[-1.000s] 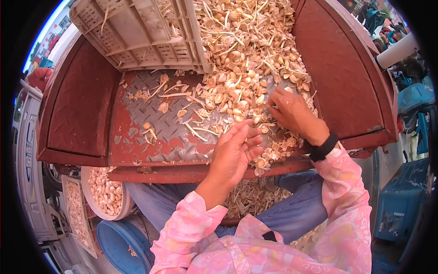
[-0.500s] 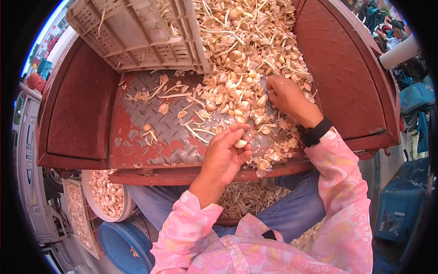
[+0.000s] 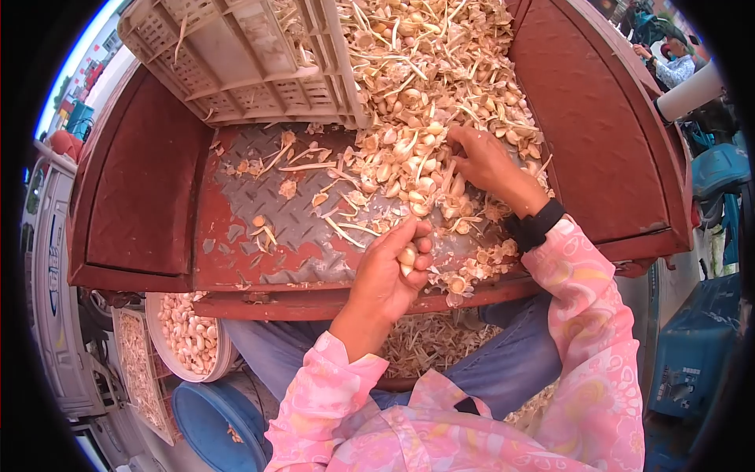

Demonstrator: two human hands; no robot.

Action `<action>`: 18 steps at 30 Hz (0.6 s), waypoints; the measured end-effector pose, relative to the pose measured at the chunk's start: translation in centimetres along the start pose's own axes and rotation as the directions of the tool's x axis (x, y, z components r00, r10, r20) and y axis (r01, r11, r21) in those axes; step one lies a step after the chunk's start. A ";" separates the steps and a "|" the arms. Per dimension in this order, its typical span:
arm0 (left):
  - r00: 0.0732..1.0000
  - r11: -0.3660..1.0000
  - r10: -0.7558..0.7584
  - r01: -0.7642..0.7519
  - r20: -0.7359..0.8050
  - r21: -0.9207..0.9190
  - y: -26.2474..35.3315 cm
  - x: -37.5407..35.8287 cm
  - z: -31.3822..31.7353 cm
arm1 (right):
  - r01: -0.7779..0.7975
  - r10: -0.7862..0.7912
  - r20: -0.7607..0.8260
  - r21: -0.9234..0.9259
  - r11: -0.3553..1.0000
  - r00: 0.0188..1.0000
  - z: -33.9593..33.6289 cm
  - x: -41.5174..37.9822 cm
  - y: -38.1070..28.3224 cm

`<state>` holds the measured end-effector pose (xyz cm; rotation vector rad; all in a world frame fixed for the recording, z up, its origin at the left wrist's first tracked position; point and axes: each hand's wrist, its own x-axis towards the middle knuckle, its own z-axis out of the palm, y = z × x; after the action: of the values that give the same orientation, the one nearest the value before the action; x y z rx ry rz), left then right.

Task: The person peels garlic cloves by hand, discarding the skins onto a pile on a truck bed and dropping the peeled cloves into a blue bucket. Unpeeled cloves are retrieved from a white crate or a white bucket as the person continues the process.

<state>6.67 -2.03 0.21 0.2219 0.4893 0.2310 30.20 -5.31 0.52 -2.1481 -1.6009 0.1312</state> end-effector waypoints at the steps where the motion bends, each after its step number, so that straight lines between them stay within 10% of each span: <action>1: 1.000 1.000 0.014 -0.014 -0.015 0.014 0.3 -0.4 0.2 | 0.060 -0.060 0.003 0.043 0.997 0.998 -0.3 -0.4 -0.3; 6: 0.979 0.938 0.204 -0.191 -0.014 0.289 0.7 -1.3 1.0 | -0.136 0.127 0.050 0.359 0.923 0.991 -1.3 -3.6 -1.6; 10: 0.945 0.835 0.326 -0.286 -0.005 0.470 0.0 -0.1 2.1 | -0.208 0.116 0.173 0.770 0.604 0.978 -1.1 -5.0 -2.9; 18: 0.830 0.453 0.538 -0.429 0.144 0.781 -0.4 0.7 1.3 | -0.278 -0.016 0.363 0.743 0.609 0.932 -1.1 -5.7 -5.7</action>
<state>7.96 -2.45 0.87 1.2709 0.6265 0.5974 23.70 -9.70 2.77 -1.5477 -1.1719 1.1037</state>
